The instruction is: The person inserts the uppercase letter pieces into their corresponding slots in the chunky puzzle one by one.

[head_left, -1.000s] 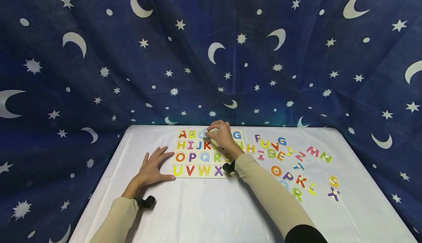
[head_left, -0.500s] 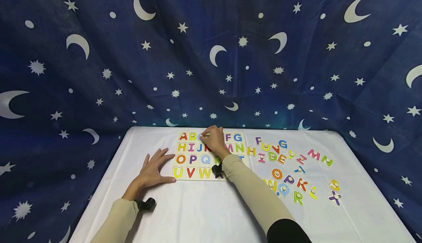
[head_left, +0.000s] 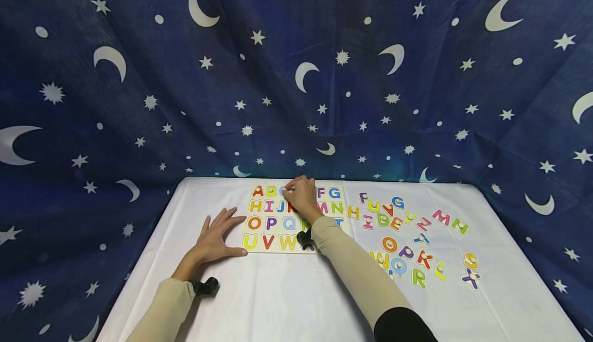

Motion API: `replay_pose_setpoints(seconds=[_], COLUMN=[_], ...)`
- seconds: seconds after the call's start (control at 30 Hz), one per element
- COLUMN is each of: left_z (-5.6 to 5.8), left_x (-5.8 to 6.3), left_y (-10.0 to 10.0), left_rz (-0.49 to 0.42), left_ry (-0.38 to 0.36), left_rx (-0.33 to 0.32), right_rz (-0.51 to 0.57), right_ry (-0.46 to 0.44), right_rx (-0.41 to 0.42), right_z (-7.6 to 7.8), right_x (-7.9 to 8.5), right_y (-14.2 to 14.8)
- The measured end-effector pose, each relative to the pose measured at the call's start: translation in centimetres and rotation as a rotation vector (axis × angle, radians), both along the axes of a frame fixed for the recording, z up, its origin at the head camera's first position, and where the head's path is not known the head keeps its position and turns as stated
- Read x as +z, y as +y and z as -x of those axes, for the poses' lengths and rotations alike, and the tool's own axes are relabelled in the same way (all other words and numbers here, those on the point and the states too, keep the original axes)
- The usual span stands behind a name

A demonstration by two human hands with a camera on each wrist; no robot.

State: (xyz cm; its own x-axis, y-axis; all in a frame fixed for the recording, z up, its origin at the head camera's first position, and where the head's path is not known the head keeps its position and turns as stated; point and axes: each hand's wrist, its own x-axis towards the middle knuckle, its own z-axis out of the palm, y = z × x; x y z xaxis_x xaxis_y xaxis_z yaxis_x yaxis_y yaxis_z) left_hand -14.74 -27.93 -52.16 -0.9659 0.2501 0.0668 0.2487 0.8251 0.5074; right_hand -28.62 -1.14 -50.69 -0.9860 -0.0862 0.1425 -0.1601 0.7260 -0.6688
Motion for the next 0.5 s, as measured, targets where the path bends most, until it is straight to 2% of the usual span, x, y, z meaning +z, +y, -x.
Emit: replay_pose_setpoints(seconds=[0.27, 0.5], left_z=[0.07, 0.07], left_x=[0.06, 0.04], left_y=[0.0, -0.13], left_rz=[0.012, 0.005], left_ry=[-0.012, 0.0], left_rx=[0.001, 0.001], right_rz=[-0.011, -0.038], right_ry=[-0.028, -0.017], right_rx=[-0.015, 0.008], right_z=[-0.3, -0.06], right_x=[0.33, 0.43], right_y=[0.11, -0.1])
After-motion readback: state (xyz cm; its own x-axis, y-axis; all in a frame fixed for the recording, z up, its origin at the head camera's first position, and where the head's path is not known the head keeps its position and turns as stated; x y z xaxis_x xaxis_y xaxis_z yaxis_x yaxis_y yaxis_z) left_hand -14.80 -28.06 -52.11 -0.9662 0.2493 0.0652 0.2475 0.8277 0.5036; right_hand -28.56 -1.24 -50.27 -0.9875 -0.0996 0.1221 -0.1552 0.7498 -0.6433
